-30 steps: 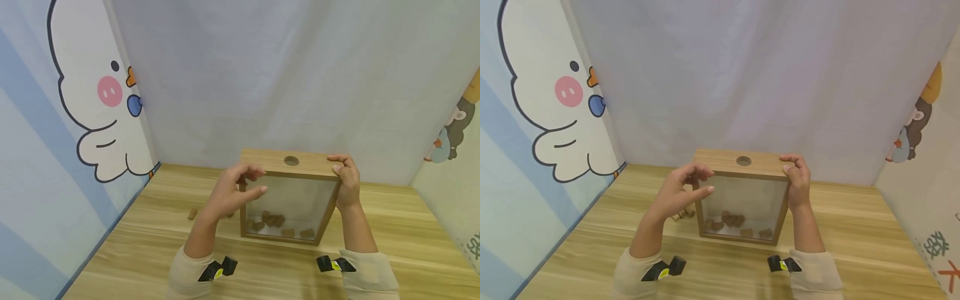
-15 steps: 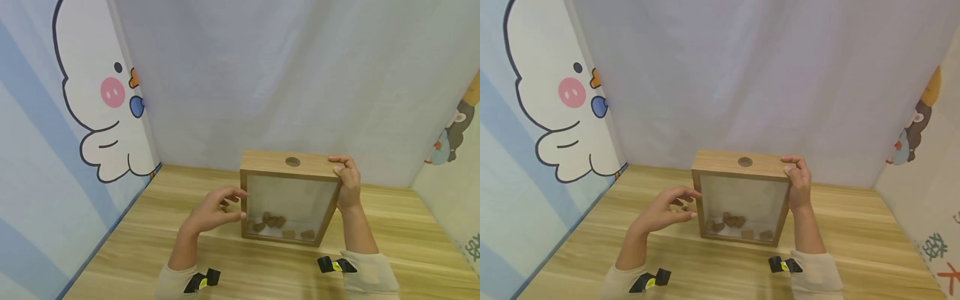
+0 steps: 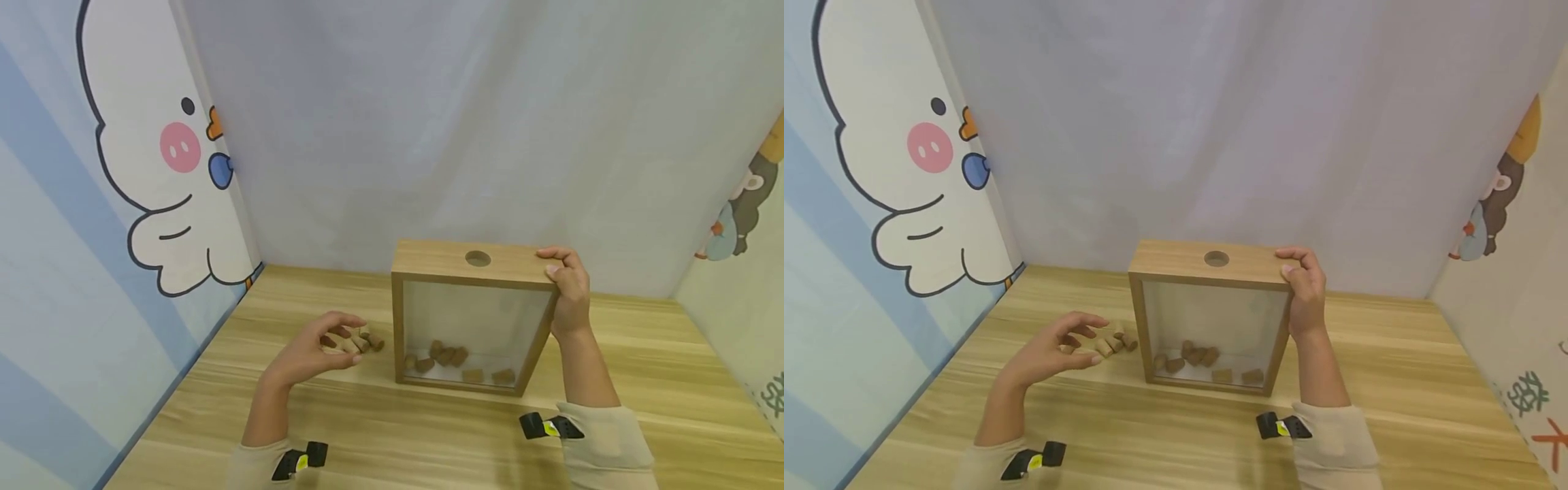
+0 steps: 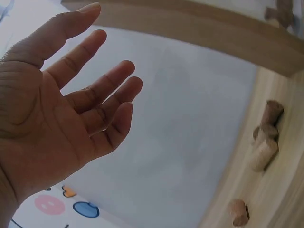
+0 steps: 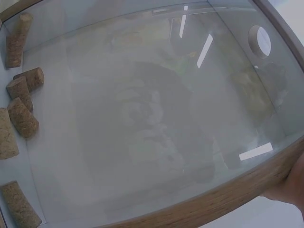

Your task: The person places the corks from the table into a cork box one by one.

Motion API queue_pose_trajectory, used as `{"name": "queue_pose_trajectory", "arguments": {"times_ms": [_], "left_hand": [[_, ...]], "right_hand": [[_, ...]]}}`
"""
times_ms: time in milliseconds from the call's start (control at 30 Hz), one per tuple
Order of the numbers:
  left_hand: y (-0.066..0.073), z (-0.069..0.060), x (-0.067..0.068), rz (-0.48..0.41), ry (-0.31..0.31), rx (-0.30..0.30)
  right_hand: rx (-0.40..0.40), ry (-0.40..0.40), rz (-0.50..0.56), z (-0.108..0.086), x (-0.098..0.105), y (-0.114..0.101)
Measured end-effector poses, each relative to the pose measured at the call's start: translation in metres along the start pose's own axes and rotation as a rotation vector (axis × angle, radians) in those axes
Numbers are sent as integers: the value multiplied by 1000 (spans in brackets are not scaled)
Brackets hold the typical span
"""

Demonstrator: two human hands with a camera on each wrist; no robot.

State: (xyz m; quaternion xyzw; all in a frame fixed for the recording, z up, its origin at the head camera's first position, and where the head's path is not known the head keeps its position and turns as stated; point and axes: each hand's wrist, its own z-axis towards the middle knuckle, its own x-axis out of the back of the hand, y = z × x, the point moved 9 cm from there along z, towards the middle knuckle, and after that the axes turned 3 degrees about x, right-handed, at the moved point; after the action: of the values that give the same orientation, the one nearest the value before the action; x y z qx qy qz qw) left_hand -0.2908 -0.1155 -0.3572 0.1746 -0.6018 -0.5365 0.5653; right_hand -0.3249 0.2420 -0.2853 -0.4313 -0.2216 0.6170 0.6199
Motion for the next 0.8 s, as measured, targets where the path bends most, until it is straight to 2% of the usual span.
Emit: {"name": "queue_pose_trajectory", "arguments": {"times_ms": [100,333,433,567,800], "left_hand": [[-14,-3,5,-1,-4,39],[-42,-8,22,-22,10,85],[-55,-9,25,-53,4,121],[-79,-10,30,-71,2,194],[-118,-15,38,-45,28,330]], "right_hand": [[2,4,1,0,1,-1],[3,14,0,1,4,-1],[4,17,2,1,5,-1],[5,13,9,1,4,-1],[4,6,14,0,1,0]]}}
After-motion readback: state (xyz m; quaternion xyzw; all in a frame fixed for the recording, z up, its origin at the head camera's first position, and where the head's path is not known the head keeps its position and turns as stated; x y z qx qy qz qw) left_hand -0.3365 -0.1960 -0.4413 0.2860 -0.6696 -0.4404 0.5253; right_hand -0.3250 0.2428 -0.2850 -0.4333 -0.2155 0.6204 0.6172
